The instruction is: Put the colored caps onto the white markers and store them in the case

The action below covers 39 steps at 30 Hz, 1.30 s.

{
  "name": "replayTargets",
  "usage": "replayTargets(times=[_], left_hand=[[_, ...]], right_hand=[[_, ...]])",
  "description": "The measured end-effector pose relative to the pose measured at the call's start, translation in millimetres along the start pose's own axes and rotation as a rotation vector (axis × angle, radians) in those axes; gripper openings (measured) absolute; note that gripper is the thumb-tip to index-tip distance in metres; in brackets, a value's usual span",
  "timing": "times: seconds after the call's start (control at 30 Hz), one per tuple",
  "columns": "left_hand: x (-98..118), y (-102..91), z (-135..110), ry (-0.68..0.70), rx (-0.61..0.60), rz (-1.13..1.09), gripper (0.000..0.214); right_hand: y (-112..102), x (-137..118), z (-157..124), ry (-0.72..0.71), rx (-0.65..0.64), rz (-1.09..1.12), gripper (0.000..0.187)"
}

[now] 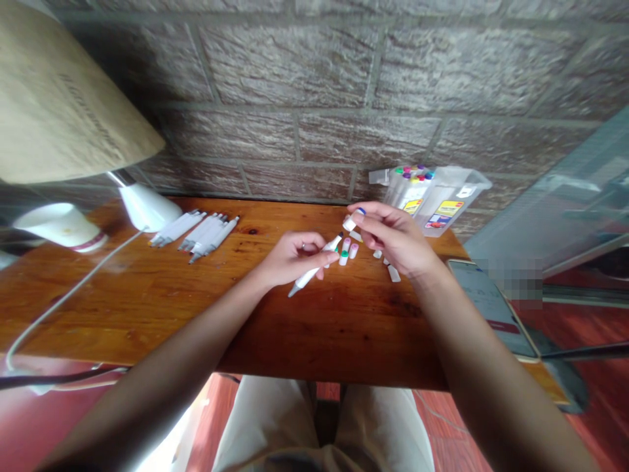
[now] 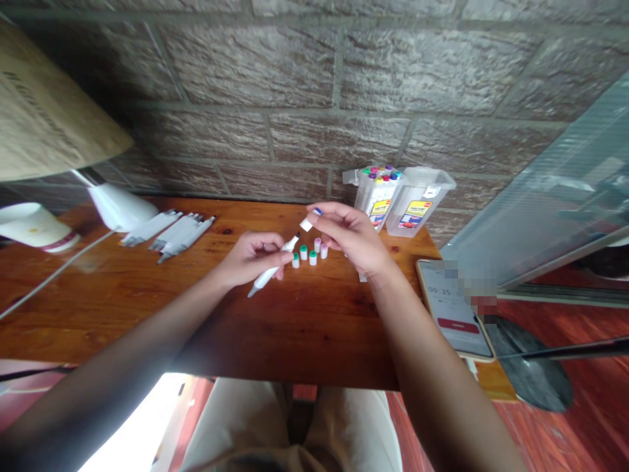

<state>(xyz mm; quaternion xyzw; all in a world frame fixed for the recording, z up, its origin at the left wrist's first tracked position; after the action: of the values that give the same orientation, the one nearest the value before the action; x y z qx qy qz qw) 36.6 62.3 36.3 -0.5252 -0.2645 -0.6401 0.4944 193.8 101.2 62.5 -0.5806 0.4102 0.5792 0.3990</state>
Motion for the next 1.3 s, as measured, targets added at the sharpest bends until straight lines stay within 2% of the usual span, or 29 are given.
replayTargets(times=[0.2, 0.4, 0.57, 0.77, 0.97, 1.3], left_hand=[[2.3, -2.1, 1.1, 0.036, 0.011, 0.010, 0.043], [2.4, -1.2, 0.9, 0.043, 0.001, 0.020, 0.039], [1.8, -2.2, 0.4, 0.043, 0.003, 0.046, 0.039], [3.7, -4.6, 1.9, 0.106, 0.034, 0.071, 0.035], [0.1, -6.9, 1.9, 0.111, 0.038, 0.080, 0.038], [4.8, -6.7, 2.2, 0.126, 0.064, 0.084, 0.038]], right_hand=[[11.8, 1.5, -4.3, 0.001, -0.109, -0.018, 0.035], [25.6, 5.2, -9.3, 0.083, -0.238, -0.044, 0.033], [24.1, 6.5, -7.9, 0.081, -0.223, -0.033, 0.033], [24.2, 1.8, -7.8, 0.030, -0.195, -0.069, 0.027], [31.3, 0.5, -7.7, 0.001, -0.224, -0.108, 0.032], [41.8, 9.7, -8.1, 0.037, -0.299, -0.155, 0.031]])
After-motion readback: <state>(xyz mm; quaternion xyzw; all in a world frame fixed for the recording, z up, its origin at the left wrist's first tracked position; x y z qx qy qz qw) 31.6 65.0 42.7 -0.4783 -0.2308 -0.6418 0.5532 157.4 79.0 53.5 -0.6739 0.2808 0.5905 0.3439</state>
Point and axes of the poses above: each hand's wrist, its own z-axis towards the middle knuckle, its own y-axis out of the palm, x = y × z, the point moved 8 cm from there along z, towards the middle knuckle, and after that the axes turned 12 degrees about y, right-handed, at the moved point
